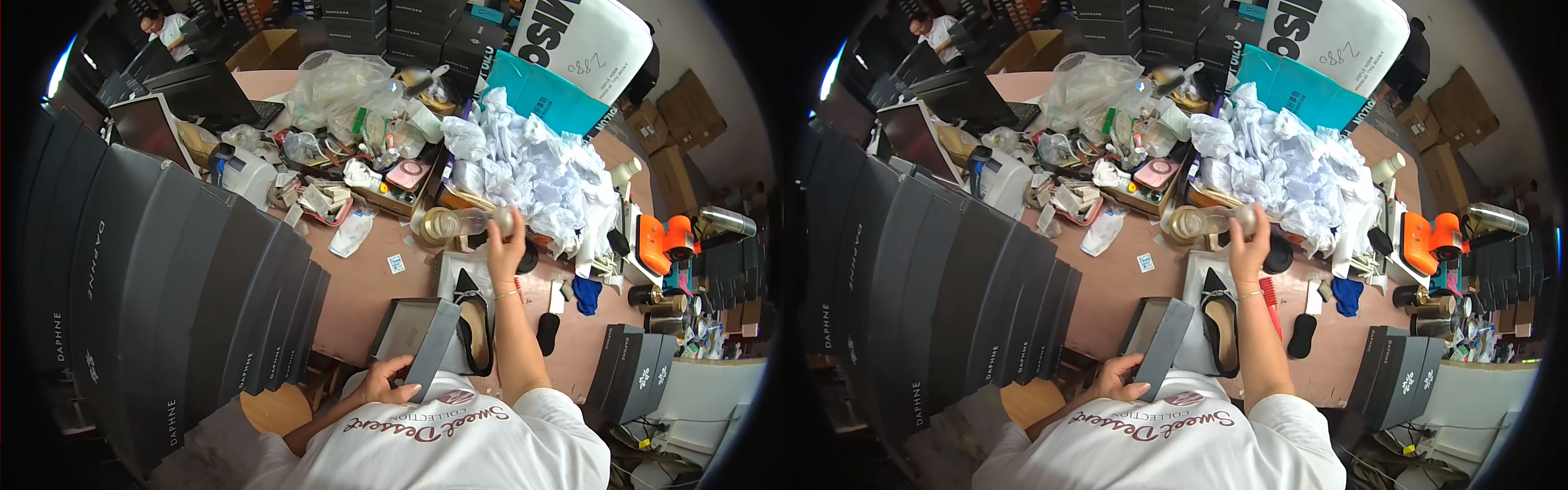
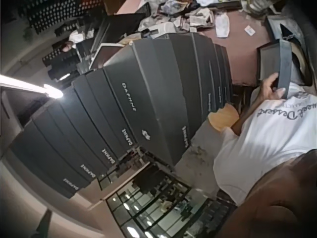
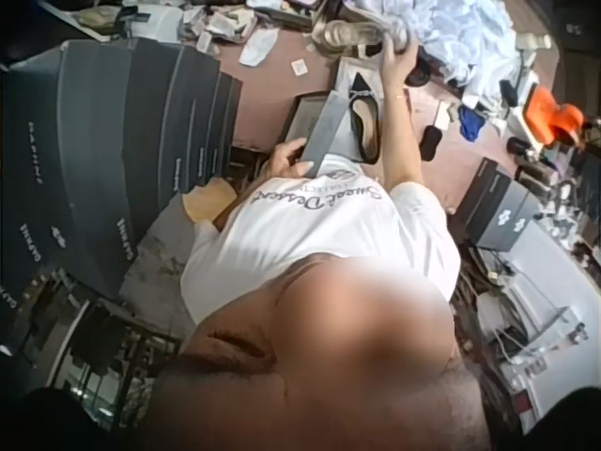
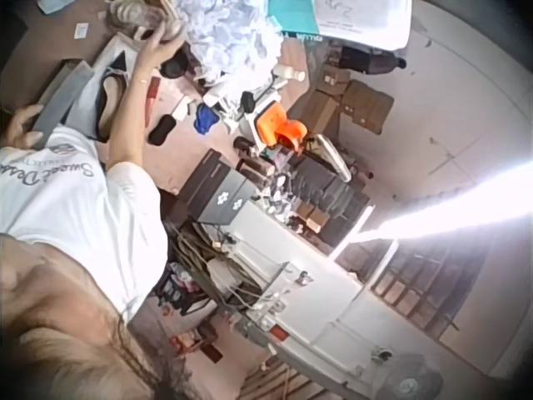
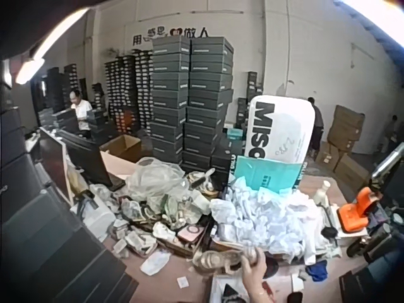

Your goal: The recorder is packing shoes into boxes, applying labels, and using a cleaning cloth or applicator for finishing touches.

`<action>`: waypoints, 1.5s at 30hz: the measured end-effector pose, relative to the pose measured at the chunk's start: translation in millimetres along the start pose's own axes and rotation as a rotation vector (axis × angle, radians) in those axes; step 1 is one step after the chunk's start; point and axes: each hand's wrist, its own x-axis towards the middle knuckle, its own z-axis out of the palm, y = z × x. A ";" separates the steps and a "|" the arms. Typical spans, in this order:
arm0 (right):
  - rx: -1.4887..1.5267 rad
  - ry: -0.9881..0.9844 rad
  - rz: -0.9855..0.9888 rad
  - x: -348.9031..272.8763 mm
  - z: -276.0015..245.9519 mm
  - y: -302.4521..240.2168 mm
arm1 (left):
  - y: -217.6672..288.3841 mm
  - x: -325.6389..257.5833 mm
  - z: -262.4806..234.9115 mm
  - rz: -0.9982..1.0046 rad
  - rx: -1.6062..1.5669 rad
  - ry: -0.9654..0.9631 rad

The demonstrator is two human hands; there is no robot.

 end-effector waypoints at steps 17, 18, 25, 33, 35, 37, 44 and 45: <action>-0.150 -0.333 -0.316 -3.3 38.1 -7.5 | 21.6 0.8 2.1 0.154 0.297 -0.020; -0.146 -0.446 -0.313 -6.3 49.7 -9.3 | 19.4 0.6 0.7 0.167 0.302 -0.018; -0.319 -0.455 -0.364 14.3 47.7 -26.1 | 10.7 -3.7 1.6 0.176 0.274 -0.015; 0.132 -0.624 0.182 -52.8 -101.8 -160.7 | 2.5 -5.5 7.2 0.130 0.223 -0.108; -0.019 -0.732 -0.080 -87.3 -124.7 -188.3 | 1.4 -1.0 14.4 0.138 0.255 -0.143; -0.110 -0.748 -0.234 -116.5 -129.8 -198.8 | -0.5 2.4 21.8 0.145 0.267 -0.163; -0.269 -0.585 -0.361 -118.6 -110.3 -173.1 | -6.4 -3.9 28.9 0.094 0.245 -0.180; -0.299 -0.556 -0.357 -115.0 -108.4 -170.6 | -5.1 -3.2 29.8 0.104 0.219 -0.158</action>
